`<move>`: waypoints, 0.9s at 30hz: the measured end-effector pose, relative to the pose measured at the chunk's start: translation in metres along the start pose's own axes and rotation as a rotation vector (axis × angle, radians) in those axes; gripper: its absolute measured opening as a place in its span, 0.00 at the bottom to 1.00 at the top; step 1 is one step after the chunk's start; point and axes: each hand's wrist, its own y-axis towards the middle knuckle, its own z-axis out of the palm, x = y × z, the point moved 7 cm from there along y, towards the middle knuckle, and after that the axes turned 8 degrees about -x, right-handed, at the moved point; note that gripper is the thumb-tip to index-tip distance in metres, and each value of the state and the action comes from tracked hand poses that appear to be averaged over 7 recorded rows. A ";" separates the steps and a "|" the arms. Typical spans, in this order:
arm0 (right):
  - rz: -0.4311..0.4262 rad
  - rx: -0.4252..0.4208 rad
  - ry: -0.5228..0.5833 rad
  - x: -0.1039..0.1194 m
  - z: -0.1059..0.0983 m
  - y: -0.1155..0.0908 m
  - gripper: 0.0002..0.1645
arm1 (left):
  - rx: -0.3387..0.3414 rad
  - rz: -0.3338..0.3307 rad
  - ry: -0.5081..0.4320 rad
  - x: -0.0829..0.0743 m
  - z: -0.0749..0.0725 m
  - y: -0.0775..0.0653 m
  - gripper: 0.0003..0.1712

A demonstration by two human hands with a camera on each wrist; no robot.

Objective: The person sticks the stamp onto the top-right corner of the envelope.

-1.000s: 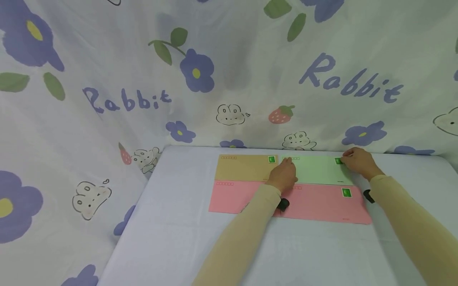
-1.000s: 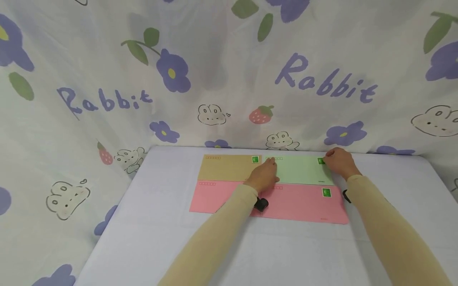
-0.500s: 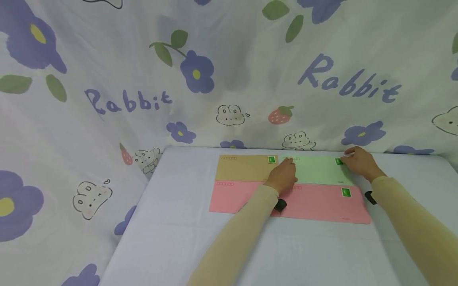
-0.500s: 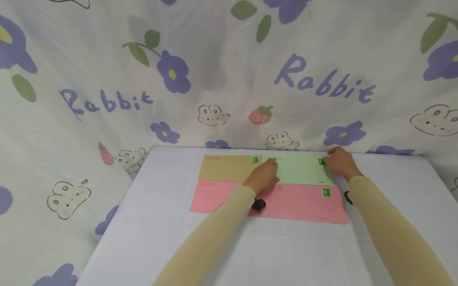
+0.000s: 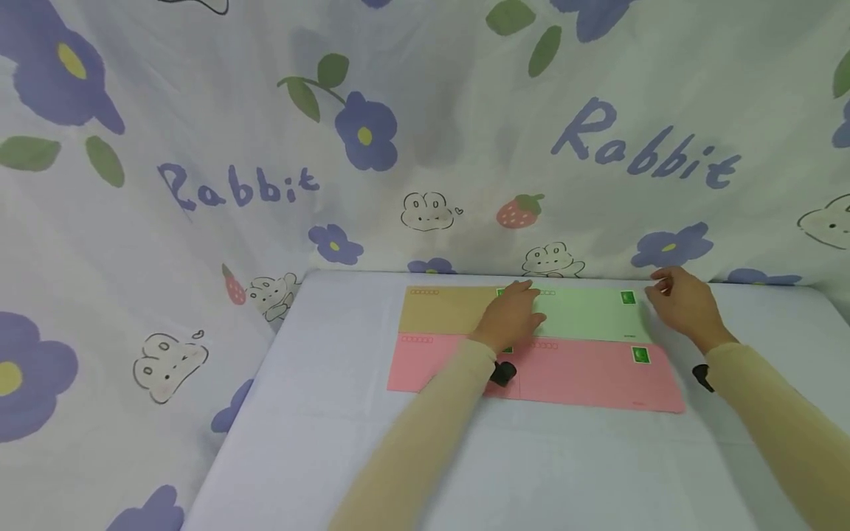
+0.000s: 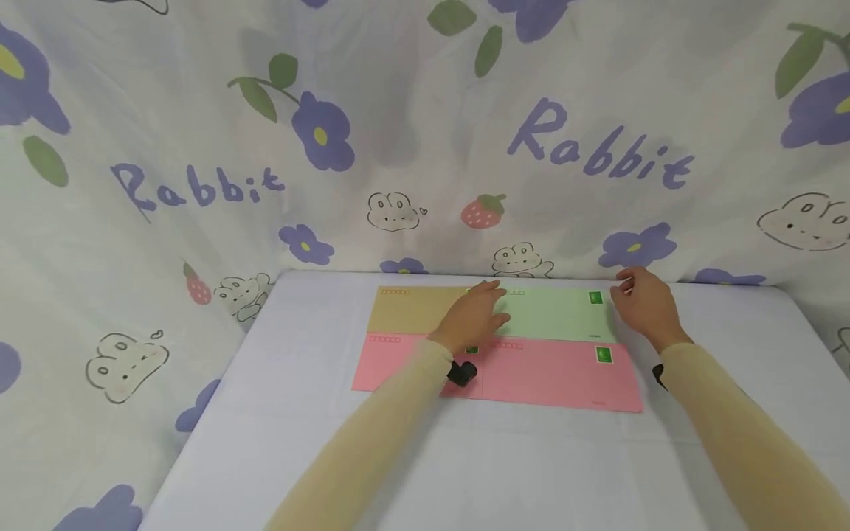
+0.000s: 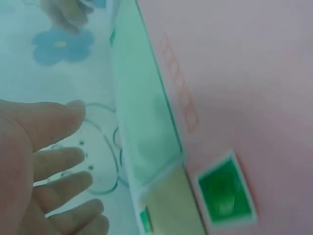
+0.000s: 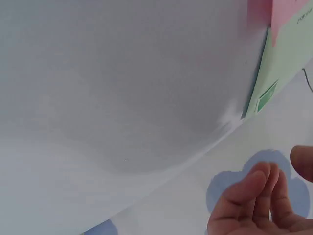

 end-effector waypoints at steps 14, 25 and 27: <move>-0.095 -0.134 -0.003 0.022 -0.024 -0.029 0.20 | -0.140 -0.047 -0.046 0.054 -0.046 -0.031 0.26; -0.087 -0.164 -0.030 0.022 -0.038 -0.055 0.21 | -0.209 -0.040 0.018 0.079 -0.076 -0.070 0.27; -0.089 -0.175 -0.037 0.020 -0.041 -0.060 0.21 | -0.214 -0.048 0.023 0.087 -0.080 -0.078 0.27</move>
